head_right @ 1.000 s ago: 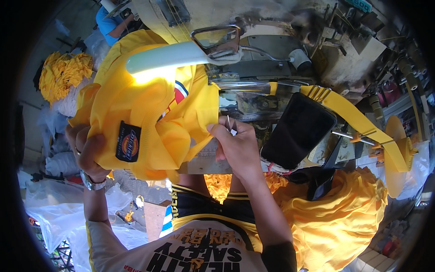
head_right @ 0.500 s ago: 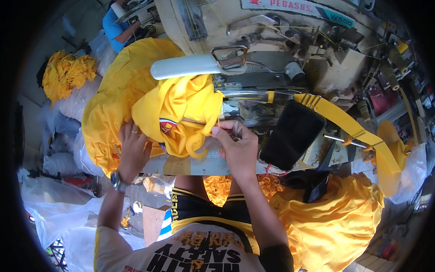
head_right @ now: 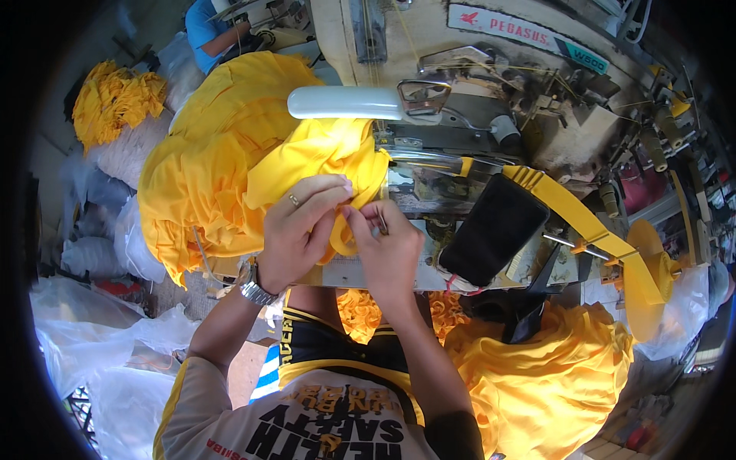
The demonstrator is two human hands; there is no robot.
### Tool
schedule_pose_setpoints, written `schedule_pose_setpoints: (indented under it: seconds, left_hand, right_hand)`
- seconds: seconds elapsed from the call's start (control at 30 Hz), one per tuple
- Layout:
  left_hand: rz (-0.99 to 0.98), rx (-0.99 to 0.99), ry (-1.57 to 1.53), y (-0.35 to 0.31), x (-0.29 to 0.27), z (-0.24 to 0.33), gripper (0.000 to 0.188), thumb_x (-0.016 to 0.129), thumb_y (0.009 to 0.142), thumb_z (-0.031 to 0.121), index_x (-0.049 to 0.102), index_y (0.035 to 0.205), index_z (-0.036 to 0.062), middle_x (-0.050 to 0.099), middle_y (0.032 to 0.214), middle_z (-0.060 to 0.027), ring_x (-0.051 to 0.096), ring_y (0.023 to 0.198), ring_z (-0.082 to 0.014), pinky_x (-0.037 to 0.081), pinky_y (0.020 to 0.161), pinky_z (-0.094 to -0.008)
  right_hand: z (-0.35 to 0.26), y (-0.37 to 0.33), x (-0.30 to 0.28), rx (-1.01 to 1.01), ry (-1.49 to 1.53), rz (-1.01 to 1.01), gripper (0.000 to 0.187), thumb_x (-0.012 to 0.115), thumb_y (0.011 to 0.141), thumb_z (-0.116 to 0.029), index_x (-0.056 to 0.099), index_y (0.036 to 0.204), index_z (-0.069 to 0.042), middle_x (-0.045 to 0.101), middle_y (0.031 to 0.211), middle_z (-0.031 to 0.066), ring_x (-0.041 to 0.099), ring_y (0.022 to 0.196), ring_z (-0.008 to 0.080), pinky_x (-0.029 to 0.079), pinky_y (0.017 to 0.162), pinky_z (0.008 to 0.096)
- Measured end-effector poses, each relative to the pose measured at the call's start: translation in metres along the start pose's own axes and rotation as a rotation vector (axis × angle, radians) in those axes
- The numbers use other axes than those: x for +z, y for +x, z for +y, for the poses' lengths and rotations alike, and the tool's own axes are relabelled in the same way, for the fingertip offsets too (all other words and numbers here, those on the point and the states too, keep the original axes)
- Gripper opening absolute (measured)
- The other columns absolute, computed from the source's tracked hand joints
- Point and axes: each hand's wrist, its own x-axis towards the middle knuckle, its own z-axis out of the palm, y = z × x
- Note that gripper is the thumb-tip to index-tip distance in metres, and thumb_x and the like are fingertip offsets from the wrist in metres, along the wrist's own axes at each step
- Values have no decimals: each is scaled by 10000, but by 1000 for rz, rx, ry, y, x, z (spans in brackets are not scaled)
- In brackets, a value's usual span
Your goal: The person handles and sorts yellow shirts at a workstation in a garment factory, using a thread clipper to trim loose threads from several shirts before setting them aside.
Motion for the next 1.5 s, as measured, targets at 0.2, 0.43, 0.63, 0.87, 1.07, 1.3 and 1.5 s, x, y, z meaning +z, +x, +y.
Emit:
schedule_pose_setpoints:
  seconds: [0.2,0.43,0.63,0.87,1.07,1.3,1.5]
  left_hand:
    - [-44,46,47,22,-9,-38,184,604,831,-3,683,997,11,688,1055,-116,645,985,-277,494,873,-356]
    - [-81,151,158,39,-12,-25,219,637,747,19,635,957,80,636,1145,-61,567,1129,-267,374,1009,-431]
    - [80,196,235,-4,32,-26,273,646,787,61,589,1051,104,620,1165,-58,558,1140,-259,348,1005,-468]
    - [92,-191,-152,17,13,-16,122,614,895,126,663,934,21,681,881,-109,623,826,-272,460,789,-339]
    - [7,-181,-93,27,-4,-7,134,607,892,132,651,951,20,662,869,-109,621,838,-269,457,810,-359]
    - [54,445,261,6,12,-22,231,643,786,121,639,1008,59,637,1053,-71,610,999,-255,437,902,-459]
    - [-41,432,429,5,10,-5,336,673,732,145,624,1058,80,616,1145,-68,575,1092,-281,370,1005,-493]
  right_hand:
    - [4,3,-20,366,606,-57,83,641,842,-20,569,803,-6,519,575,1,447,460,41,409,460,222]
    - [-4,8,-23,211,526,-47,196,678,821,37,501,874,-29,510,669,4,435,431,44,393,409,212]
    - [-8,10,-20,138,379,-73,216,712,816,-9,556,964,-31,560,812,30,505,528,74,401,441,213]
    - [3,24,-18,-531,-423,112,175,673,811,-15,617,974,-48,585,880,132,615,649,310,502,586,374]
    - [-21,-8,-48,-56,-454,-440,255,659,881,-243,636,794,-4,560,593,94,594,577,241,462,559,322]
    - [-27,34,-27,268,435,-168,208,712,862,-174,617,810,4,560,617,6,440,407,35,354,383,187]
    - [-5,18,-32,311,522,-92,164,724,834,-67,567,840,-17,541,621,-3,463,433,30,365,394,184]
